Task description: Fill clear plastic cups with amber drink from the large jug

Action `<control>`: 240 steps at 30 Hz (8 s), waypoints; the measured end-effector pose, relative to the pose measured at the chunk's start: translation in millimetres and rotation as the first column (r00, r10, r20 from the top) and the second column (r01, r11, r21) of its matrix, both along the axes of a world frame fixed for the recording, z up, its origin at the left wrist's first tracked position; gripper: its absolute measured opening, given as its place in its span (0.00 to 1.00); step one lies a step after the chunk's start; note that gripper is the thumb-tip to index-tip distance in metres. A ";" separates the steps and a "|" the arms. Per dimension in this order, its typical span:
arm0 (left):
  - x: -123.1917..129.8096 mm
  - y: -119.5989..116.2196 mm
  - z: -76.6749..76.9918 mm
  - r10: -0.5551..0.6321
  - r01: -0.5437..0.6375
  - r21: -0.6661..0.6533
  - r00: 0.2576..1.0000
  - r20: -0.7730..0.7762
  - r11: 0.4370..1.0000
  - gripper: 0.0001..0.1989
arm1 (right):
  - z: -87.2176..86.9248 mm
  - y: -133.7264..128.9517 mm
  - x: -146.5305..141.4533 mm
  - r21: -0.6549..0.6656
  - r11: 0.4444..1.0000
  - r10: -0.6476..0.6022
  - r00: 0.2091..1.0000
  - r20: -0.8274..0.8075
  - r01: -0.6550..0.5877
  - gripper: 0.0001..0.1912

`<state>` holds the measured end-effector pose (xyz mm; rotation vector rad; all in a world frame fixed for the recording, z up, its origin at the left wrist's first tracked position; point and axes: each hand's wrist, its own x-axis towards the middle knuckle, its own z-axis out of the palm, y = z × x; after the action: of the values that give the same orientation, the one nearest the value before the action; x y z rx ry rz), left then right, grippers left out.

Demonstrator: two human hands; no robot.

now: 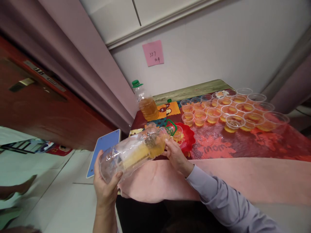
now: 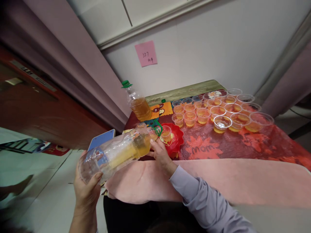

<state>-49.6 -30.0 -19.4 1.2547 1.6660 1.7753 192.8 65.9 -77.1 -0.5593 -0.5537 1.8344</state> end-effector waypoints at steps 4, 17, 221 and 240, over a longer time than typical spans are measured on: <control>-0.8 -0.7 -1.1 0.005 -0.005 0.006 1.000 -0.008 1.000 0.60 | -1.1 0.4 0.7 0.026 0.999 0.019 1.000 -0.011 -0.019 0.27; 1.5 -0.4 1.0 0.020 -0.020 -0.015 1.000 -0.014 1.000 0.61 | -2.0 0.2 -0.2 0.028 1.000 0.009 1.000 -0.015 -0.009 0.26; 7.2 -6.2 -101.4 -0.257 0.121 0.227 0.391 0.884 0.966 0.27 | -6.3 -3.5 27.2 0.524 0.847 -0.398 0.764 0.508 0.092 0.22; 21.9 -21.5 -22.1 0.031 -0.046 0.012 0.821 0.570 0.999 0.40 | -18.0 -6.7 9.5 0.272 0.957 -0.173 0.954 0.243 0.104 0.29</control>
<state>-27.7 -51.5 -41.4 0.5934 1.3208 1.9466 202.2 59.2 -95.1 -0.6539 -0.8955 1.5327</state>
